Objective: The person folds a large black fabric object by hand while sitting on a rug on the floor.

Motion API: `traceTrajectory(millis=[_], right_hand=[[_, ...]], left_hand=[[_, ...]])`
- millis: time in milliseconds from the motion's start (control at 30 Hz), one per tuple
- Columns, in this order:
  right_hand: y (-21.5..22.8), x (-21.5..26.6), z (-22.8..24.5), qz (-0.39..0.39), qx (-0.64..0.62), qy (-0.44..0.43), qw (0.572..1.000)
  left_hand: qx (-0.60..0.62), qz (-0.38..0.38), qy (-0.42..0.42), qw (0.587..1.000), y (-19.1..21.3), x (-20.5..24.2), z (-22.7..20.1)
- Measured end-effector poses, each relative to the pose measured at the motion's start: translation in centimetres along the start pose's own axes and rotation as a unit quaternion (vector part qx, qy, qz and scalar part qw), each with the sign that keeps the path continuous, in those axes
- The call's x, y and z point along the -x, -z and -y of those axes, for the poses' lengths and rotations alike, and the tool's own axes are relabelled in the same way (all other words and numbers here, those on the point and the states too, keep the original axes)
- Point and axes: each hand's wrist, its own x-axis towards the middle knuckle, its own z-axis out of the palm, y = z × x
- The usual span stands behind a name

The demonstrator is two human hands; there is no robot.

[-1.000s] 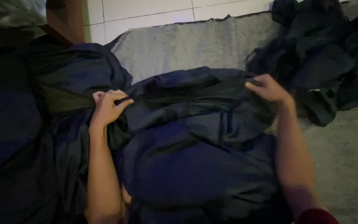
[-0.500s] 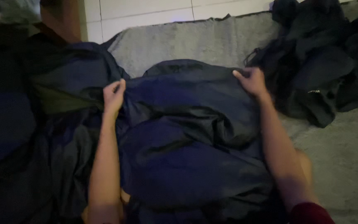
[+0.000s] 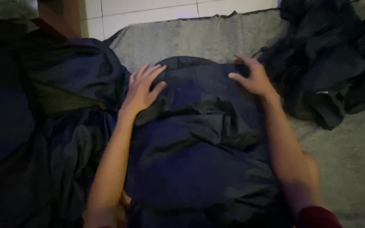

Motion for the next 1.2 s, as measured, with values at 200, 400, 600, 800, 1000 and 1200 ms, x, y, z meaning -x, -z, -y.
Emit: traceTrajectory(millis=[200, 400, 600, 800, 1000, 1200], right_hand=[[-0.7, 0.3, 1.5, 0.069, -0.068, -0.120, 0.988], [2.6, 1.0, 2.3, 0.226, -0.158, -0.120, 0.954], [4.9, -0.3, 3.4, 0.319, -0.029, -0.150, 0.936], [0.9, -2.5, 1.9, -0.150, -0.221, -0.140, 0.953], [-3.5, 0.6, 1.2, 0.035, 0.104, -0.213, 0.971], [-2.6, 1.2, -1.4, -0.108, 0.239, -0.090, 0.961]], left_hand=[[-0.043, 0.064, 0.006, 0.997, -3.9, -2.1, -1.1], [-0.043, 0.258, 0.081, 0.962, 0.0, 0.7, -5.0], [-0.024, 0.269, 0.107, 0.957, -1.2, 1.8, -1.3], [0.139, 0.233, 0.139, 0.953, -0.2, 0.6, -0.8], [-0.125, -0.014, 0.105, 0.987, 2.4, 1.9, 2.1], [0.249, -0.079, 0.075, 0.962, 3.7, 2.7, 6.8]])
